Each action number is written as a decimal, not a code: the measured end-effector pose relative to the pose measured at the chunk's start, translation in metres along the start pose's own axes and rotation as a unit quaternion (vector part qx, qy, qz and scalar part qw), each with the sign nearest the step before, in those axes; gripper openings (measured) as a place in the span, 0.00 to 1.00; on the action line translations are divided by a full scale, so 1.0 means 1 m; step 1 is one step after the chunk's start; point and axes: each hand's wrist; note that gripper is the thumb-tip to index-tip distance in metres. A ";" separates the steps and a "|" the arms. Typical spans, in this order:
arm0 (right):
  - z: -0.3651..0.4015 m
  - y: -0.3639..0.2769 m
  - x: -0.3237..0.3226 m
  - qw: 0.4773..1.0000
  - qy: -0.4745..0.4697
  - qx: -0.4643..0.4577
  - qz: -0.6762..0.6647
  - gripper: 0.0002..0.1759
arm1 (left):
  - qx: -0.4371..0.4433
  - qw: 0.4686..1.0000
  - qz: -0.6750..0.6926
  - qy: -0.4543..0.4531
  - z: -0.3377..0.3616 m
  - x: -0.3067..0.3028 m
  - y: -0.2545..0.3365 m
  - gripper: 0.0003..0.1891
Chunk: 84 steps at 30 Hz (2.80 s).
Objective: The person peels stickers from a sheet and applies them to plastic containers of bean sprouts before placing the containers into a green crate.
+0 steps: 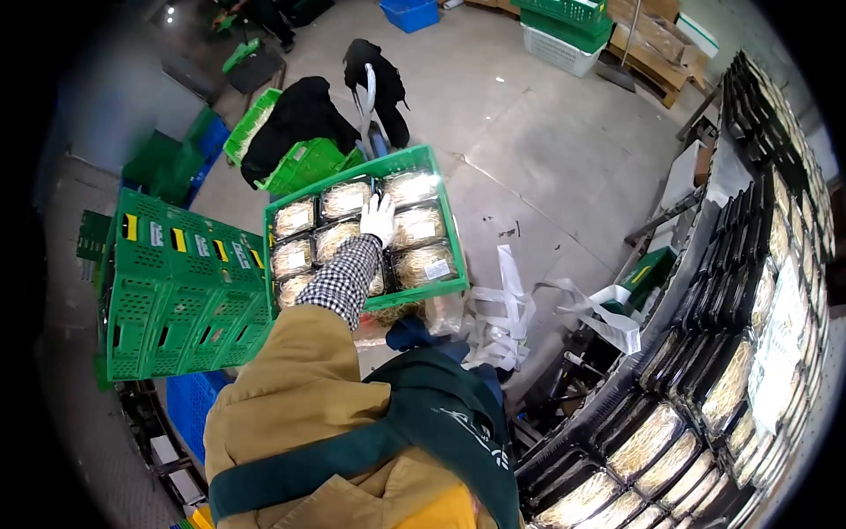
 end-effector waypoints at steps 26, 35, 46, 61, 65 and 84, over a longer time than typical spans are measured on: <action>0.245 -0.557 0.579 0.680 -0.550 -0.039 -0.484 0.08 | 0.000 0.986 0.136 0.100 -0.029 0.058 -0.154 0.33; 0.281 -0.568 0.672 0.732 -0.554 -0.090 -0.385 0.21 | -0.072 0.983 0.138 0.099 -0.018 0.080 -0.165 0.38; 0.246 -0.270 0.561 0.857 -0.198 0.196 -0.433 0.10 | 0.216 0.901 0.291 0.240 -0.021 -0.048 -0.013 0.32; 0.090 -0.132 0.566 0.541 -0.008 0.498 -0.678 0.47 | 0.427 0.752 0.479 -0.151 0.230 -0.093 0.238 0.28; 0.076 -0.111 0.600 0.491 0.061 0.558 -0.666 0.35 | 0.388 0.796 0.437 -0.158 0.218 -0.102 0.241 0.26; 0.038 -0.165 0.538 0.678 0.094 0.299 -0.665 0.12 | 0.459 0.717 0.480 -0.211 0.224 -0.139 0.211 0.24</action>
Point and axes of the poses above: each hand's wrist, its own z-axis away from the middle knuckle, its own x-axis out of the palm, y = z × x, and after that the axes turned 6 degrees about -y, right-handed
